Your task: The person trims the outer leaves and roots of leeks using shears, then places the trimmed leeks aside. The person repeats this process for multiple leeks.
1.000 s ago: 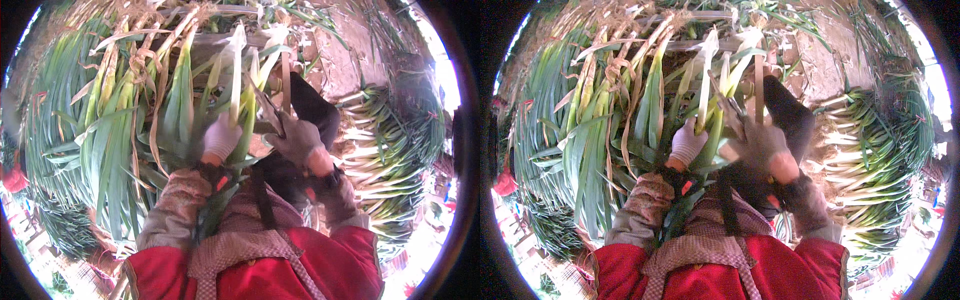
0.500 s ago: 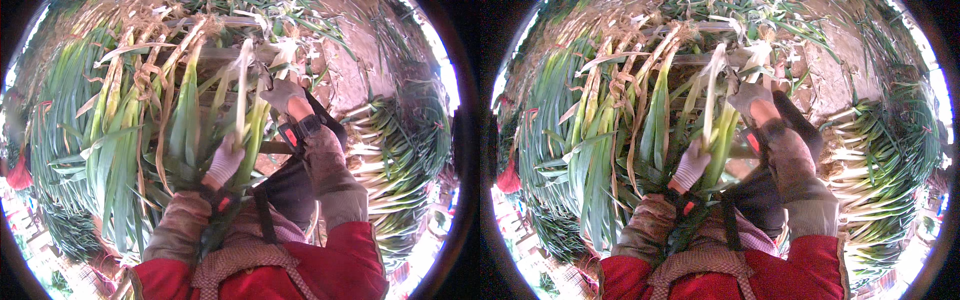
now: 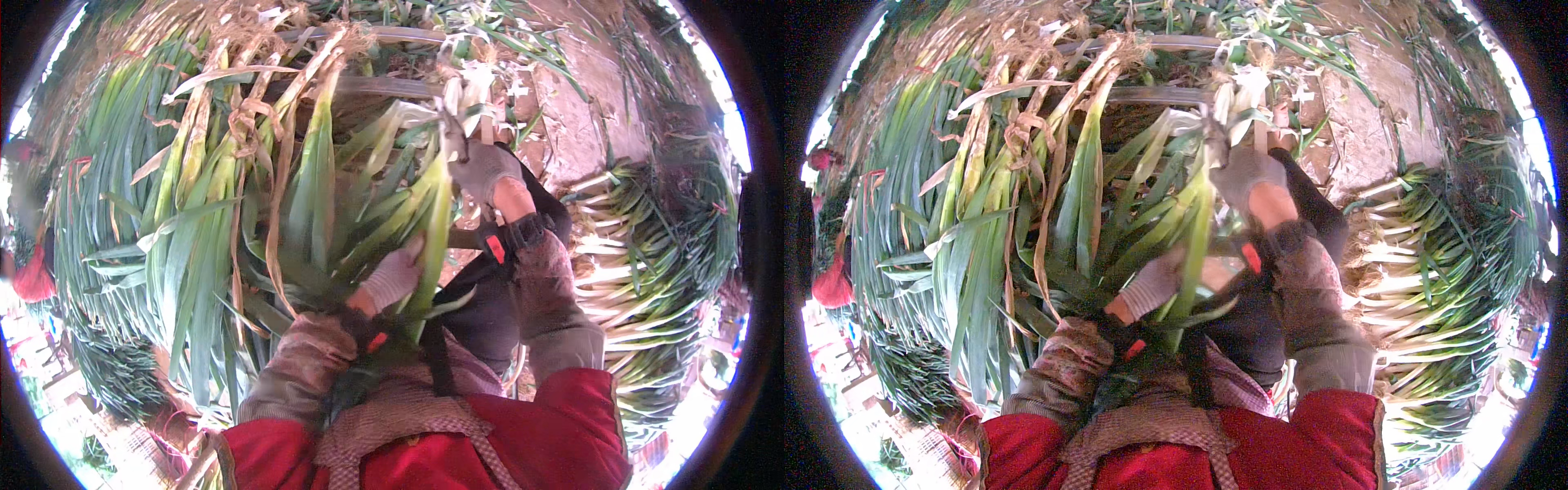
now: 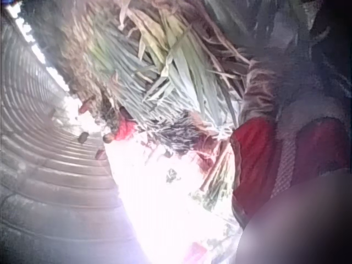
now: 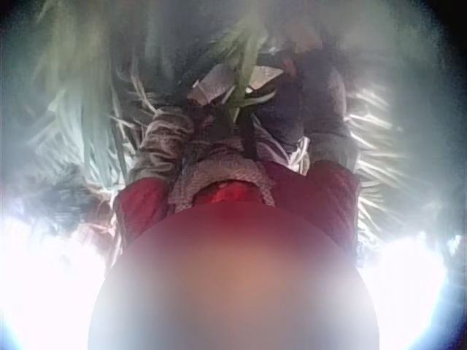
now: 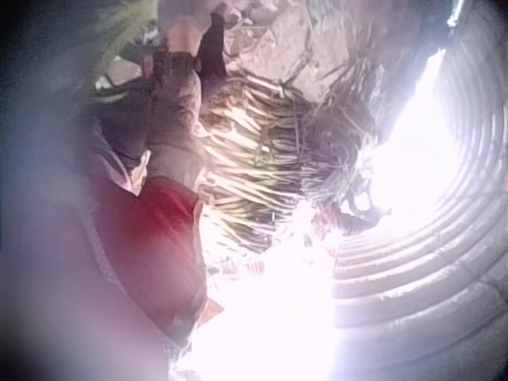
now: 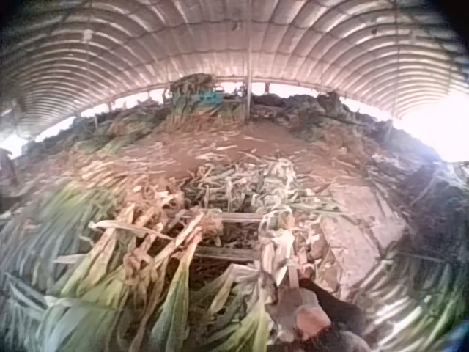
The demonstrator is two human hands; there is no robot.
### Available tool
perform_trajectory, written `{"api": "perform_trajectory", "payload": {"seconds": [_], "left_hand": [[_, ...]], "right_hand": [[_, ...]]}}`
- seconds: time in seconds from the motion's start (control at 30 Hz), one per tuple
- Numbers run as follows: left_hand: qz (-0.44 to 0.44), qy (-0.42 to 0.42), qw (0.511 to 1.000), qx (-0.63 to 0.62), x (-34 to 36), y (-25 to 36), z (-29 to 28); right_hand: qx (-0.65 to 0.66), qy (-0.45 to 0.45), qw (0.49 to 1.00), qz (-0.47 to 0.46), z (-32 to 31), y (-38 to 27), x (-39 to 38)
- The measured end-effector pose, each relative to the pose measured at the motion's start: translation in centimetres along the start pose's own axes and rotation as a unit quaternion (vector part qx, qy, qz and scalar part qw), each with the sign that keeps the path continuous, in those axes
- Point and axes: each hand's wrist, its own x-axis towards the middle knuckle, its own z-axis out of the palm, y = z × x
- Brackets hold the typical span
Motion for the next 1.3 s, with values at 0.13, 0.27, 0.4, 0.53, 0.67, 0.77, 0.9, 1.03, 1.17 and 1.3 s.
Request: {"api": "perform_trajectory", "payload": {"seconds": [0.13, 0.27, 0.4, 0.53, 0.67, 0.77, 0.9, 1.03, 1.17, 1.3], "left_hand": [[-0.181, -0.214, 0.948, 0.154, 2.2, 2.4, -5.1], [-0.106, 0.203, 0.888, 0.399, 5.7, -1.5, -13.9], [-0.312, 0.094, 0.907, 0.267, 9.8, -7.3, -18.6], [-0.381, 0.038, 0.905, 0.188, 11.6, -8.8, -19.8], [-0.389, 0.026, 0.908, 0.156, 12.5, -6.0, -18.6], [-0.403, 0.024, 0.901, 0.159, 13.0, -3.8, -15.5], [-0.347, 0.080, 0.925, 0.133, 11.7, -3.7, -13.4], [-0.338, 0.117, 0.920, 0.160, 10.9, -3.8, -12.8], [-0.358, 0.081, 0.905, 0.214, 10.6, -3.0, -12.9], [-0.366, 0.046, 0.910, 0.189, 10.6, -3.0, -13.9]], "right_hand": [[0.004, -0.004, 1.000, -0.006, -0.5, -0.7, -1.5], [0.001, -0.004, 0.997, -0.078, -0.6, -1.7, -4.6], [0.003, -0.034, 0.987, -0.160, 0.7, -3.6, -6.0], [0.004, -0.067, 0.986, -0.154, 1.7, -5.3, -5.8], [0.021, -0.076, 0.988, -0.133, 1.8, -5.6, -5.9], [-0.005, -0.086, 0.986, -0.144, 1.7, -5.2, -6.4], [-0.037, -0.054, 0.991, -0.117, 2.0, -4.4, -6.8], [-0.064, -0.078, 0.988, -0.117, 2.5, -3.9, -7.2], [-0.084, -0.098, 0.981, -0.144, 2.7, -3.7, -7.4], [-0.077, -0.060, 0.987, -0.125, 2.6, -3.7, -7.4]]}}
